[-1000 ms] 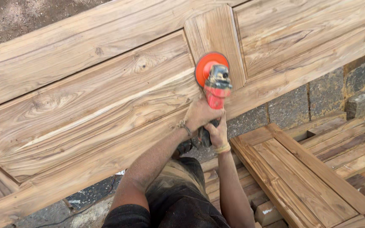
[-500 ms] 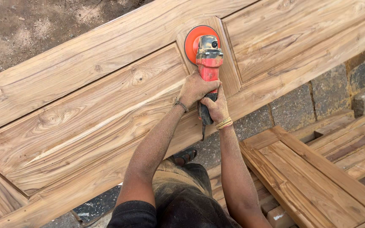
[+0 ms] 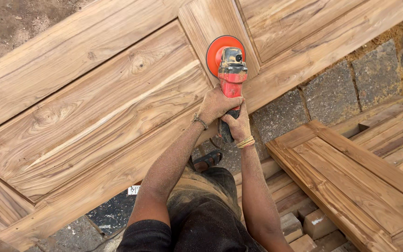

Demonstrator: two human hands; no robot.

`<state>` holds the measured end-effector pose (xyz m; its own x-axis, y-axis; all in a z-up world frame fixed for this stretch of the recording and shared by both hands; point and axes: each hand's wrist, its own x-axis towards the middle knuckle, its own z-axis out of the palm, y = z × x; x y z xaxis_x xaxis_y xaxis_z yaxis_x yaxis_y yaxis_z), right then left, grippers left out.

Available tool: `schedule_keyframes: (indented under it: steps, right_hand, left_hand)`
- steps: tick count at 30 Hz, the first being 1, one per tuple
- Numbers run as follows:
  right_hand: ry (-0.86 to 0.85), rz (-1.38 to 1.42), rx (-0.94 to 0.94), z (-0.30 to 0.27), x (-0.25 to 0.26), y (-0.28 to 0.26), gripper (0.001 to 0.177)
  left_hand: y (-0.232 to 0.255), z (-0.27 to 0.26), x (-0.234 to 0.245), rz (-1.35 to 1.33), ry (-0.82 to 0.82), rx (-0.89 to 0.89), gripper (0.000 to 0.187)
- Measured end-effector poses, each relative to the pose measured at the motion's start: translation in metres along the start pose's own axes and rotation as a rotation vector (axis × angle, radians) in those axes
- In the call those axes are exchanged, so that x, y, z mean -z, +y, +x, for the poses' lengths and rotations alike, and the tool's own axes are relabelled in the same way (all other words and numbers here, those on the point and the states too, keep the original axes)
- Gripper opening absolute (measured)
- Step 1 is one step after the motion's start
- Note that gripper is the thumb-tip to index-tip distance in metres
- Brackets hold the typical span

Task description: The person uses a red angle grinder with a sanding disc to sand the surface of a large wooden door panel. They move the tool across the flat areas and along the raised frame edges, generating sawdust.

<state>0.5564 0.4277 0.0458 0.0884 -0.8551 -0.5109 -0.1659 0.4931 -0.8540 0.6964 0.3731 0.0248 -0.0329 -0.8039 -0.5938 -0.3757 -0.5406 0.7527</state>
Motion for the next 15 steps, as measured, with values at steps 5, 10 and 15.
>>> schedule_keyframes:
  steps: [5,10,15]
  right_hand:
    - [0.075,-0.040,-0.007,-0.023,0.011,0.023,0.080]
    - [0.077,0.121,-0.006,-0.049,0.024,0.040,0.073]
    - [0.120,0.108,-0.042,-0.084,0.038,0.063,0.070]
  left_hand:
    - [-0.002,-0.020,-0.020,-0.001,-0.049,-0.034,0.081]
    - [-0.016,-0.028,-0.056,0.104,-0.033,-0.156,0.081]
    - [-0.022,-0.054,-0.082,0.110,-0.164,-0.024,0.097]
